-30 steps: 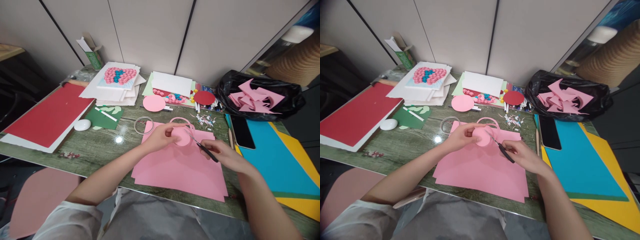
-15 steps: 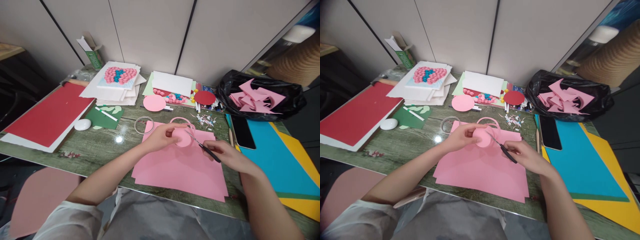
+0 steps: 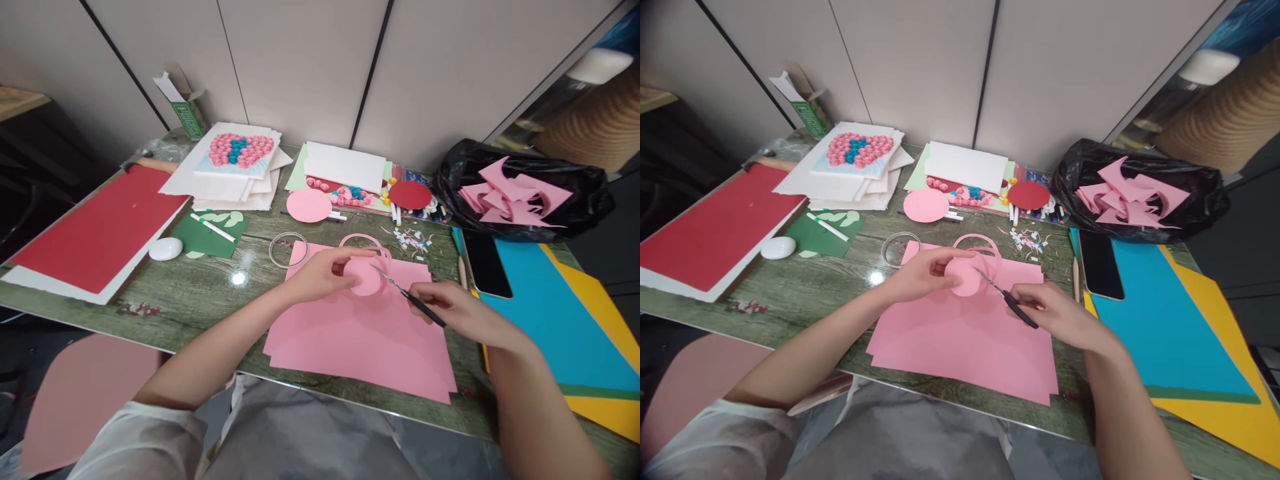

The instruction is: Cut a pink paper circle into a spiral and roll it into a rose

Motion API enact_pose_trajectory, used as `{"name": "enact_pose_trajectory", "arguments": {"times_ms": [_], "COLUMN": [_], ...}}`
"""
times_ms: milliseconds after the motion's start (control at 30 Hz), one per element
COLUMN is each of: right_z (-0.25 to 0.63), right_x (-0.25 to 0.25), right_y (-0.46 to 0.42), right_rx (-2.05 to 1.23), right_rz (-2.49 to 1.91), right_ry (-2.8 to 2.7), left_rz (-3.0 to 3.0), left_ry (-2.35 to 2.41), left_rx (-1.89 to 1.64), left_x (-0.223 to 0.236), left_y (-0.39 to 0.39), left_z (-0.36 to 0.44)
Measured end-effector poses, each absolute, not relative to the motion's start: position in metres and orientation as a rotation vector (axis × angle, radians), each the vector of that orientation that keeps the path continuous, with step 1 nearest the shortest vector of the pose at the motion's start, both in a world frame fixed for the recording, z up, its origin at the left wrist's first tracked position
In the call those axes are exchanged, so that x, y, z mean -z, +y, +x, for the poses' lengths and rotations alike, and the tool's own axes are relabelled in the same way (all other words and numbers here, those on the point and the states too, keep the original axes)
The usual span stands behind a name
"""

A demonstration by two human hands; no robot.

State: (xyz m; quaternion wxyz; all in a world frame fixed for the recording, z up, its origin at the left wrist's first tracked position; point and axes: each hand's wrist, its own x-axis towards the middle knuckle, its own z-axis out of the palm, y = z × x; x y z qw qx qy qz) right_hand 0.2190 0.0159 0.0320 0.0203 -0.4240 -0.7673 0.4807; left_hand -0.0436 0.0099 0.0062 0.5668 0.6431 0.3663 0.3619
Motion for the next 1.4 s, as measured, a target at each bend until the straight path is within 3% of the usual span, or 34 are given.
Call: {"name": "enact_pose_trajectory", "arguments": {"times_ms": [400, 1400], "right_z": [0.211, 0.21], "right_x": [-0.034, -0.033], "right_y": [0.015, 0.015], "right_rx": [-1.39, -1.403], "right_rz": [-1.351, -1.351], "right_ry": [-2.281, -2.319], "left_rz": [1.192, 1.399], "left_ry": [0.962, 0.969], "left_rx": [-1.178, -0.985], "left_x": [-0.003, -0.008], "left_y": [0.007, 0.007], "left_z": [-0.035, -0.039]}}
